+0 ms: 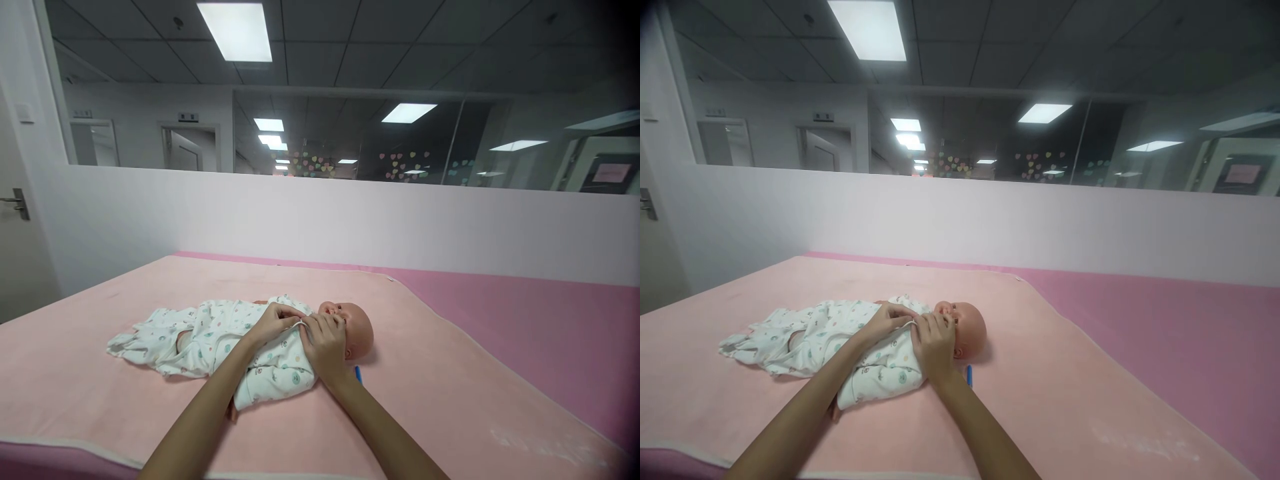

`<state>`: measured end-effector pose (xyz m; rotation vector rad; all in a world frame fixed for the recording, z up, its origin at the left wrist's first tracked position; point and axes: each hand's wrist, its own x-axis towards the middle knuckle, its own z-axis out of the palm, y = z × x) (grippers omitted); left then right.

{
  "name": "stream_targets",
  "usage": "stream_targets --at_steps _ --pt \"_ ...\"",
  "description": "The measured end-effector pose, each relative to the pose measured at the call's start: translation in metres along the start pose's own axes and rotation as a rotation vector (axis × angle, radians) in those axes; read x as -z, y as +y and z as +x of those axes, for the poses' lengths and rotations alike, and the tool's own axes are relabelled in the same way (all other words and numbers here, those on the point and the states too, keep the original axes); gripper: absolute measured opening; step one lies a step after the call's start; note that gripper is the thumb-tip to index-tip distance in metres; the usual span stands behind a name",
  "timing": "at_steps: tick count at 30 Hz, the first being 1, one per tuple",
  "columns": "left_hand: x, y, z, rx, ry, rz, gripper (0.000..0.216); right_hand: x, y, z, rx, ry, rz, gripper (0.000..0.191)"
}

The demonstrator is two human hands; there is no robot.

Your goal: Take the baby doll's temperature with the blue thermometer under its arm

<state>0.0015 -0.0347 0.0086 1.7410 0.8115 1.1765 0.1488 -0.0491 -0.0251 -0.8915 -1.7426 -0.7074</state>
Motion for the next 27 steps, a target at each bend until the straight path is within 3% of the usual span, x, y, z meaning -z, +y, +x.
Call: stream_targets --at_steps 8,12,20,27 --pt "0.012 0.007 -0.003 -0.025 -0.201 0.139 0.034 0.0 -0.002 -0.001 -0.015 -0.047 -0.021 0.012" --pt "0.012 0.007 -0.003 -0.035 -0.206 0.188 0.03 0.0 -0.002 -0.001 -0.013 -0.056 -0.044 0.013" --pt "0.005 0.005 -0.004 -0.02 -0.118 0.037 0.036 0.0 -0.006 0.001 -0.003 -0.104 -0.067 0.014" --pt "0.002 0.001 -0.002 -0.045 -0.109 0.108 0.032 -0.003 -0.003 -0.001 0.078 -0.086 -0.041 0.021"
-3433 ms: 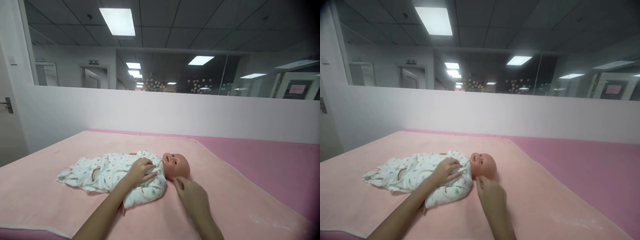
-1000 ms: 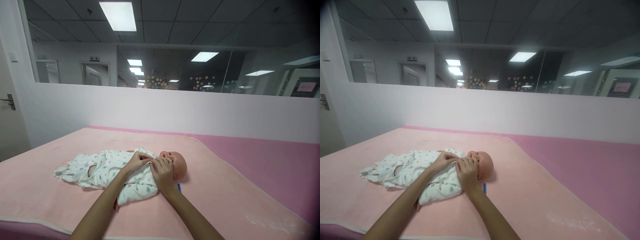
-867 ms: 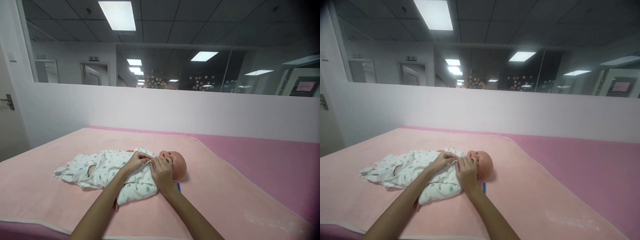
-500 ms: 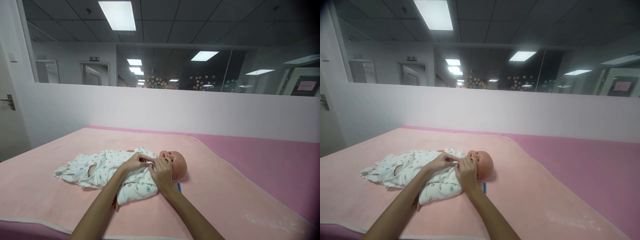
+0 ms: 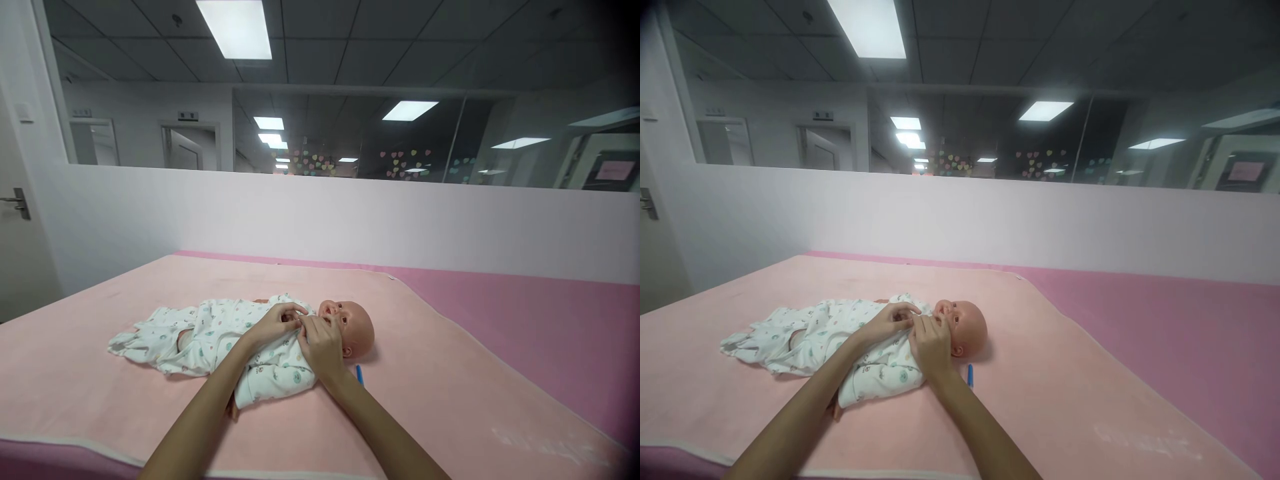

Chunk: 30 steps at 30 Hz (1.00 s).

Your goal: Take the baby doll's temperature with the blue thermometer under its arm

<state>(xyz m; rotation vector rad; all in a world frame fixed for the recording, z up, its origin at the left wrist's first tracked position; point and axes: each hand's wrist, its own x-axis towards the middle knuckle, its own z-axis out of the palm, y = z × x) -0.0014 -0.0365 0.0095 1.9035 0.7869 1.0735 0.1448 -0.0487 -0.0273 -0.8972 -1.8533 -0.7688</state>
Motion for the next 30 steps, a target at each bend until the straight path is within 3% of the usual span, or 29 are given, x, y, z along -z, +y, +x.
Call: stream_targets --at_steps 8,18,30 --pt "-0.0014 -0.0031 0.0011 -0.006 0.032 0.0 0.03 -0.0031 0.0024 -0.001 0.051 -0.014 0.04 0.03" --pt "-0.0018 0.0004 -0.0007 -0.007 0.081 0.024 0.028 -0.0034 0.0003 0.0004 0.113 -0.04 0.027 0.029" --pt "-0.002 -0.0022 0.0011 -0.045 0.105 0.072 0.025 -0.0013 -0.0005 -0.0021 0.072 -0.079 0.053 0.038"
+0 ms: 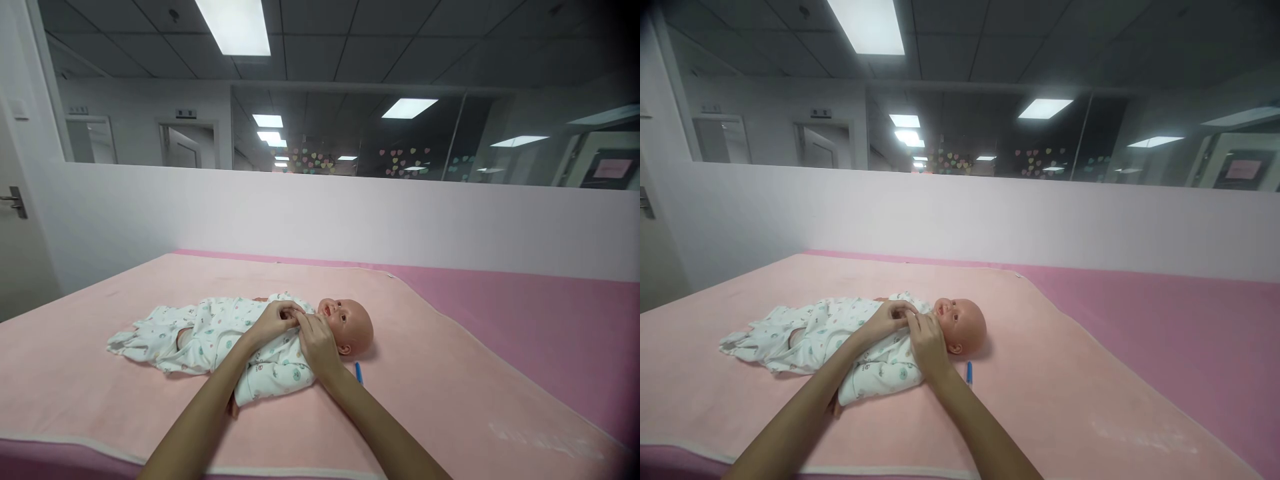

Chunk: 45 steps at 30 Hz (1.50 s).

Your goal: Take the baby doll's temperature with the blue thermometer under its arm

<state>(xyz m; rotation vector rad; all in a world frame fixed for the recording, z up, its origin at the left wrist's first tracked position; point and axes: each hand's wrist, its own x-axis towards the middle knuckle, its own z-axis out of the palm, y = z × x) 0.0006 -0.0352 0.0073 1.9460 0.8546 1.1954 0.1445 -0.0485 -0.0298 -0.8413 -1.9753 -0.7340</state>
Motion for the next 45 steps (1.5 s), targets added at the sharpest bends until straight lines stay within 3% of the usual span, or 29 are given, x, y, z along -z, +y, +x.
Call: stream_targets --at_steps 19,34,45 --pt "0.001 -0.003 0.002 0.046 0.025 -0.099 0.015 0.003 0.01 -0.001 -0.026 0.071 0.208 0.023" --pt "0.001 -0.003 0.002 0.04 0.049 -0.105 0.014 0.011 0.011 0.003 0.005 -0.044 0.273 0.034" --pt "0.0 -0.013 0.004 0.049 0.044 -0.136 0.019 0.005 0.007 0.0 -0.043 -0.023 0.227 0.034"
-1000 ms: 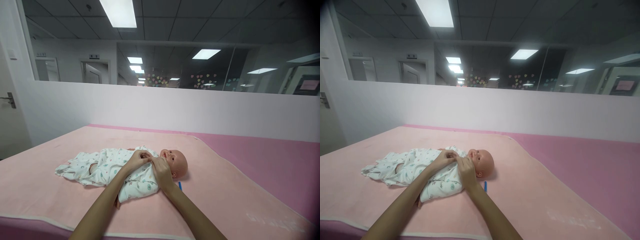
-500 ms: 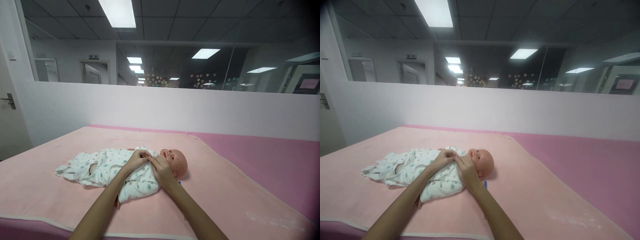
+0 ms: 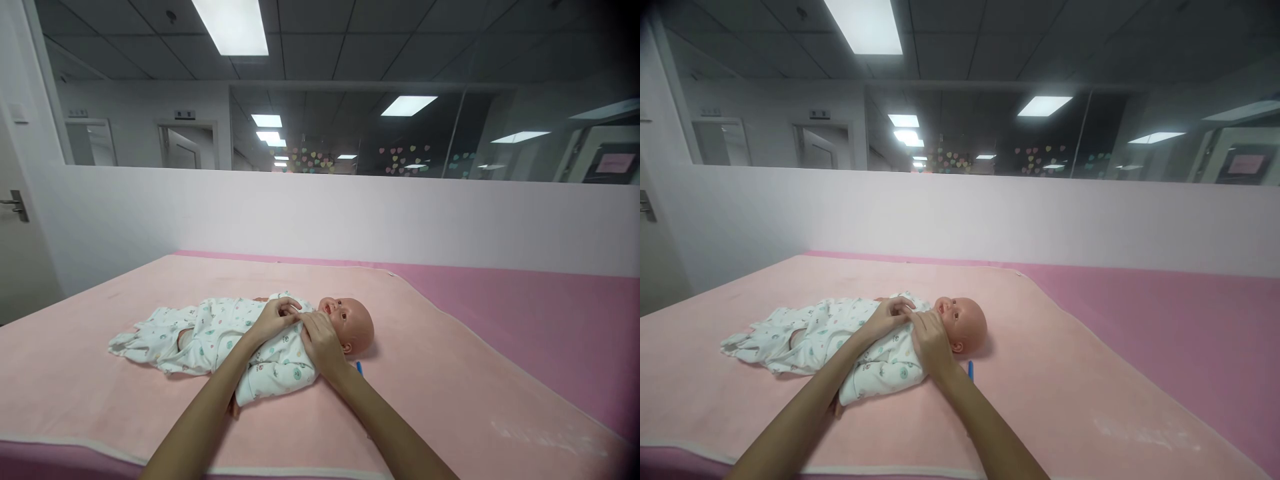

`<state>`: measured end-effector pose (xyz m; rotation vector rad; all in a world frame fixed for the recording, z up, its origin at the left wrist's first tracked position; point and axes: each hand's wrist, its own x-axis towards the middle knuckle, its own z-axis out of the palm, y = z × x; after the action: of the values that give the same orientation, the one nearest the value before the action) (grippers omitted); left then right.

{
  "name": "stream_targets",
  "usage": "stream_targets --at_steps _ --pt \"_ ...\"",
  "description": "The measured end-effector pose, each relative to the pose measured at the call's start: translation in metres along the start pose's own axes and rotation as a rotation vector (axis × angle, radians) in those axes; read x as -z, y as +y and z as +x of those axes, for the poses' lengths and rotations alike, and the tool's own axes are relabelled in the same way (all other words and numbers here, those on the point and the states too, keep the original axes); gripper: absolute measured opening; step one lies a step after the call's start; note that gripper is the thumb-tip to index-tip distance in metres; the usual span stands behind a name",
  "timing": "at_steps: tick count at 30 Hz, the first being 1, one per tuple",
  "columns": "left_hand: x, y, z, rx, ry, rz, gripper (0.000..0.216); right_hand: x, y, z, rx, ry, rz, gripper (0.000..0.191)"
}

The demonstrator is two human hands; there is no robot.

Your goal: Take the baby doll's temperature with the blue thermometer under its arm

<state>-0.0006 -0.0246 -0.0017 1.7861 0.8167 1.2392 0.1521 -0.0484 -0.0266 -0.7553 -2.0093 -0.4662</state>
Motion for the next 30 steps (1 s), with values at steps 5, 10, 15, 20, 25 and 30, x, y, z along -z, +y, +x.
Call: stream_targets --at_steps 5,10,15,20,25,30 --pt "-0.002 0.003 -0.001 -0.03 0.022 0.024 0.015 -0.004 -0.002 -0.002 -0.062 0.049 -0.019 0.034" --pt "-0.004 0.011 -0.003 -0.048 0.016 0.073 0.014 -0.007 -0.004 -0.002 -0.094 0.109 -0.092 0.031" --pt "-0.005 0.011 -0.003 -0.057 0.02 0.105 0.013 -0.01 -0.005 -0.004 -0.082 0.156 -0.131 0.03" --pt "-0.005 0.009 -0.003 -0.088 0.035 0.148 0.015 -0.009 -0.007 -0.003 -0.078 0.18 -0.131 0.027" --pt "-0.005 0.008 -0.003 -0.094 0.039 0.162 0.017 -0.007 -0.009 -0.001 -0.1 0.203 -0.083 0.027" --pt "-0.006 0.011 -0.004 -0.094 0.035 0.167 0.015 -0.006 -0.01 0.0 -0.112 0.19 -0.022 0.028"
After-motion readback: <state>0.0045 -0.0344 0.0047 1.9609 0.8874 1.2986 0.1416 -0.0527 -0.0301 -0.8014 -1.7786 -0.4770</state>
